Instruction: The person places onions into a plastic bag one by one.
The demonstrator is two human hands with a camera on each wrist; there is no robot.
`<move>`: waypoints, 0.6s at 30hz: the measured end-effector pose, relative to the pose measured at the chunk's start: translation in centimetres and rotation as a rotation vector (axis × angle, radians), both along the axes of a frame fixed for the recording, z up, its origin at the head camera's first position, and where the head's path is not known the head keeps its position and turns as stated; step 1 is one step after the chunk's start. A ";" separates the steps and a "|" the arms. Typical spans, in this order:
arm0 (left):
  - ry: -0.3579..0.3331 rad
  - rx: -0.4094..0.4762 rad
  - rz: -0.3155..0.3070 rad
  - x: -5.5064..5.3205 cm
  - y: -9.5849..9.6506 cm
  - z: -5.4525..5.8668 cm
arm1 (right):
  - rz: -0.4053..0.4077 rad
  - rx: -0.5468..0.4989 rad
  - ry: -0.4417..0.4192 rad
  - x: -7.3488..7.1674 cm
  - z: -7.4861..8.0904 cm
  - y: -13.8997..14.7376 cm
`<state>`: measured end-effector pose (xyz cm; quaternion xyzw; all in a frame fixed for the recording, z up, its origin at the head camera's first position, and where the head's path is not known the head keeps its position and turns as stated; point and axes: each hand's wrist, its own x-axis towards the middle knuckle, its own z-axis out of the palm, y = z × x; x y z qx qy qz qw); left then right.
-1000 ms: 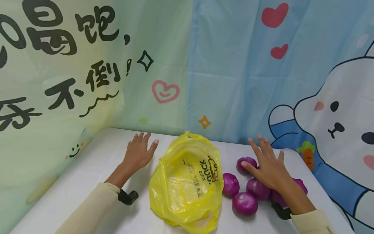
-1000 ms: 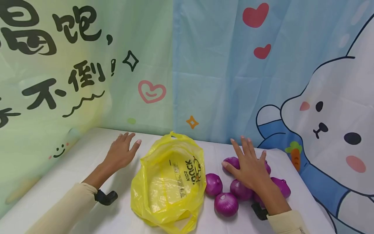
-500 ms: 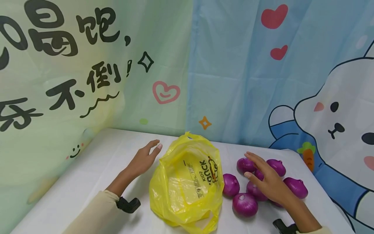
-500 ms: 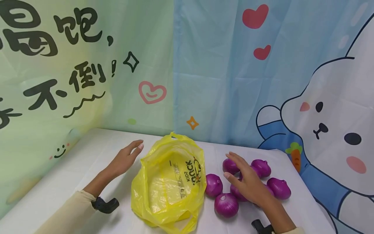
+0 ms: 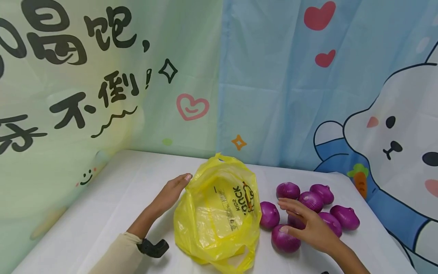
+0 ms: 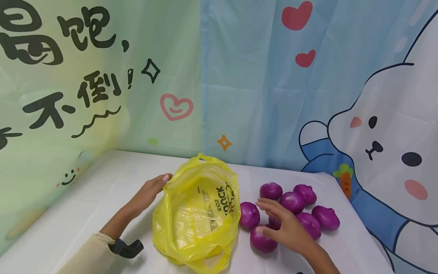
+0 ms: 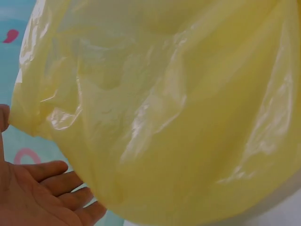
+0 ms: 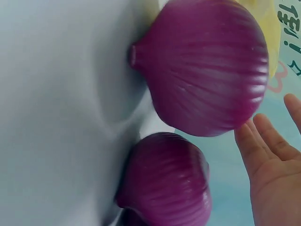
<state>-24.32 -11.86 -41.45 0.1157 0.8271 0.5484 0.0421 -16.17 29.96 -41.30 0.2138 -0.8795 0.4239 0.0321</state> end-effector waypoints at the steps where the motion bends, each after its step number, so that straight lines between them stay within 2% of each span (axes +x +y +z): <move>1: -0.003 0.008 -0.001 0.1 0.0 -0.1 | 0.002 -0.002 -0.008 0.0 -0.1 0.0; 5: -0.006 0.048 -0.008 0.2 0.1 -0.6 | 0.009 -0.010 -0.074 0.3 -0.5 0.0; 10: -0.005 0.089 -0.019 0.3 0.5 -0.9 | 0.017 0.035 -0.171 0.5 -0.8 -0.1; 15: -0.015 0.093 -0.002 0.2 1.2 -0.9 | -0.031 0.092 -0.193 0.6 -0.9 -0.2; 18: -0.023 0.121 0.020 0.2 1.3 -0.8 | -0.031 0.111 -0.190 0.8 -0.8 -0.1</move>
